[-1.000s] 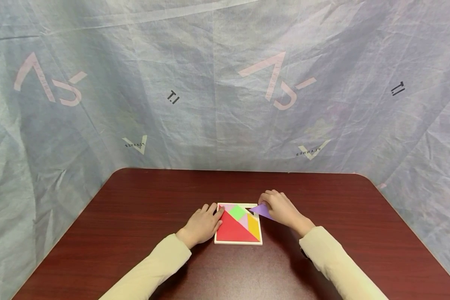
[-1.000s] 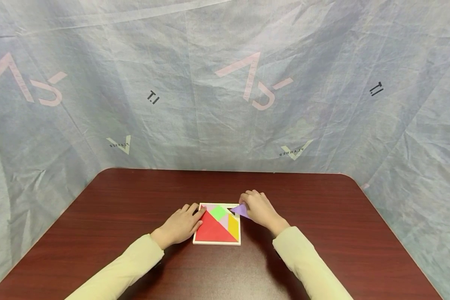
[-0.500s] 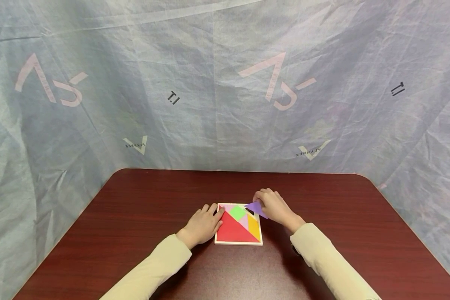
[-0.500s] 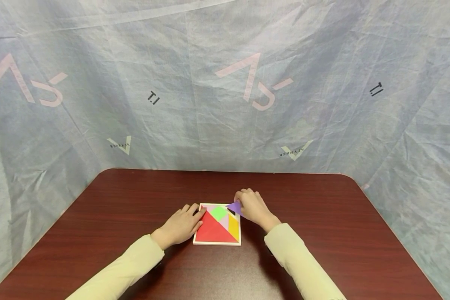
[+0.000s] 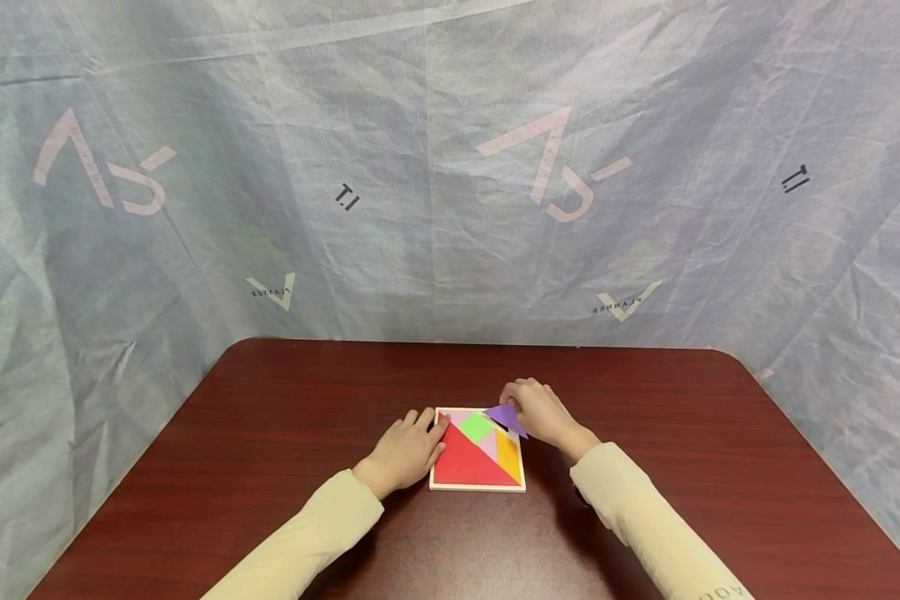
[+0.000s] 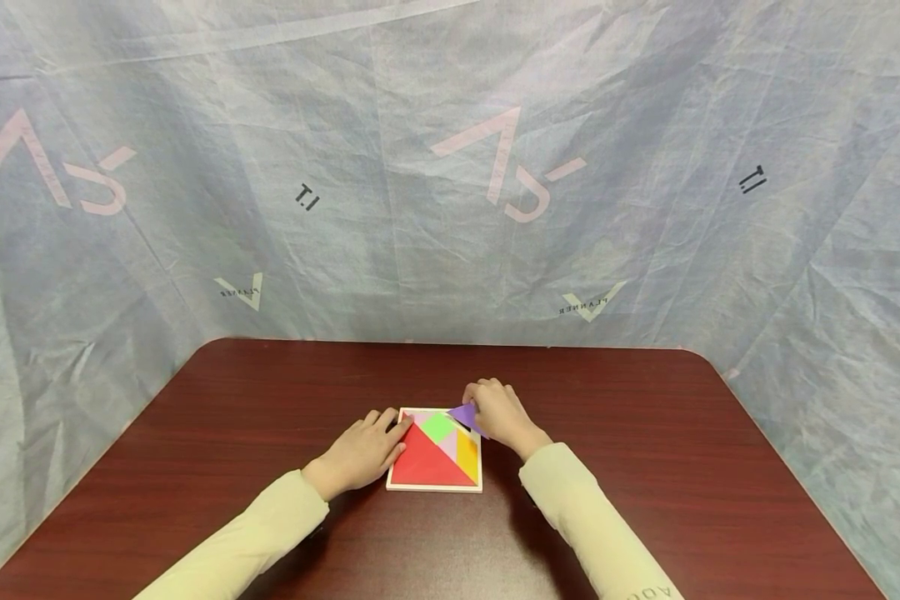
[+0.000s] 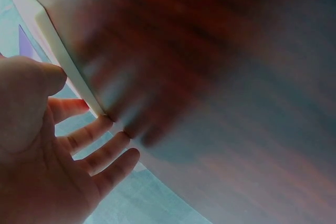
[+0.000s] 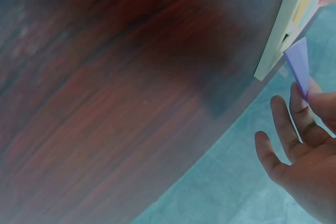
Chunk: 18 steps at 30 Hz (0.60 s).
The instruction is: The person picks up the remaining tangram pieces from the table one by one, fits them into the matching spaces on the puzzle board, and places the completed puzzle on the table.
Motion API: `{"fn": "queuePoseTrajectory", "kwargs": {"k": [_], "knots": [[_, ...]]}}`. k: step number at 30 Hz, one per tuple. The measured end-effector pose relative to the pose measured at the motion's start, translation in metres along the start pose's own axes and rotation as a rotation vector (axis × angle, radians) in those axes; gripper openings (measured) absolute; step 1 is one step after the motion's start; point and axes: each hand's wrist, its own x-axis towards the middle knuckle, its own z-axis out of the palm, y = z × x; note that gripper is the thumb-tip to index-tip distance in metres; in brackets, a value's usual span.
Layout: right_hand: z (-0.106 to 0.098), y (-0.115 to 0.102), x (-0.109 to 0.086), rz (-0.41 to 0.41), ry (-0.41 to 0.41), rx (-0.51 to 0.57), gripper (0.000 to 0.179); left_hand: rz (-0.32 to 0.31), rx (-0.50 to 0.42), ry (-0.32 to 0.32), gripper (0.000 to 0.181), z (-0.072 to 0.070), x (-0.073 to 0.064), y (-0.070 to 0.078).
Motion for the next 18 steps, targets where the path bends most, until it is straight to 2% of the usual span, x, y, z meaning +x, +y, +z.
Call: {"fn": "queuePoseTrajectory", "kwargs": {"k": [18], "knots": [[0.0056,-0.005,0.0061,0.045,-0.026,0.027,0.02,0.009,0.012,0.025,0.042,0.0018,0.0008,-0.0008]]}}
